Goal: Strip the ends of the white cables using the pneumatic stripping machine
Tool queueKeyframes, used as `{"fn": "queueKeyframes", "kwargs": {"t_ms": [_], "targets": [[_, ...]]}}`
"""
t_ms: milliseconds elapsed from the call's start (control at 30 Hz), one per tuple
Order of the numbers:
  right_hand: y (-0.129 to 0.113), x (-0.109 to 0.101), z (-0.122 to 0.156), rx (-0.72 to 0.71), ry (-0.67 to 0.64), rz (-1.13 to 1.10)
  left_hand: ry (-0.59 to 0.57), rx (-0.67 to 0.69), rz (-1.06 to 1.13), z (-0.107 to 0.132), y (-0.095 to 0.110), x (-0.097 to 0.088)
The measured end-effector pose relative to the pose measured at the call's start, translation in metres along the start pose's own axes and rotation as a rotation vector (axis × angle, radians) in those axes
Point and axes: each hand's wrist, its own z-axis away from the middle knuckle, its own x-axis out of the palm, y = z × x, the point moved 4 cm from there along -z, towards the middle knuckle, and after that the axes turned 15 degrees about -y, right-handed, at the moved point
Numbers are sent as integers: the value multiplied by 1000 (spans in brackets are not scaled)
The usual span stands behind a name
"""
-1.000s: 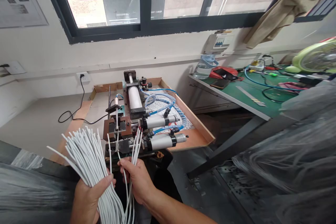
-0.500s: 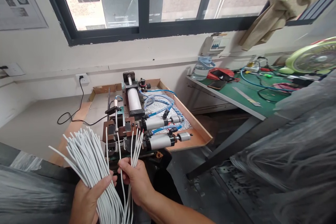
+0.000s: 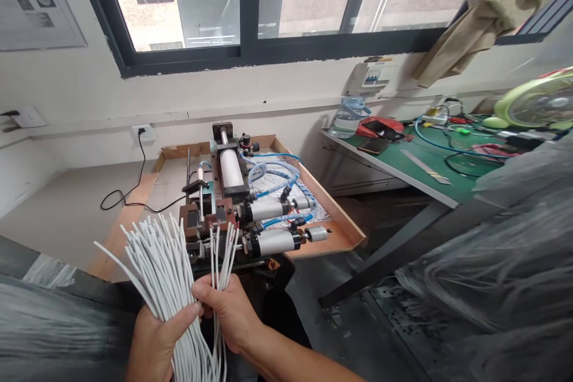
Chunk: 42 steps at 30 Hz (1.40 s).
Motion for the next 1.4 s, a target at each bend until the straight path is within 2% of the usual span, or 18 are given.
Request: {"fn": "queueKeyframes", "kwargs": {"t_ms": [100, 200, 333, 567, 700, 800, 900, 1000, 1200, 1400], "targets": [[0, -4, 8, -66, 72, 25, -55, -73, 1, 2, -5, -4], [5, -9, 15, -59, 88, -1, -104, -116, 32, 2, -13, -13], [8, -11, 18, -30, 73, -1, -72, -137, 86, 2, -19, -21], [3, -11, 12, 39, 82, 26, -20, -133, 81, 1, -20, -22], [4, -7, 6, 98, -16, 12, 12, -104, 33, 2, -20, -22], [4, -2, 4, 78, -78, 35, -18, -68, 22, 4, -14, -14], [3, -3, 7, -6, 6, 61, -49, -68, 50, 5, -9, -8], [5, -7, 13, -42, 72, 46, -70, -102, 56, 4, -13, -11], [9, -11, 21, -3, 97, 39, -38, -127, 107, 4, -24, -24], [6, -12, 22, 32, 109, 46, -14, -162, 118, 3, -23, -23]]}}
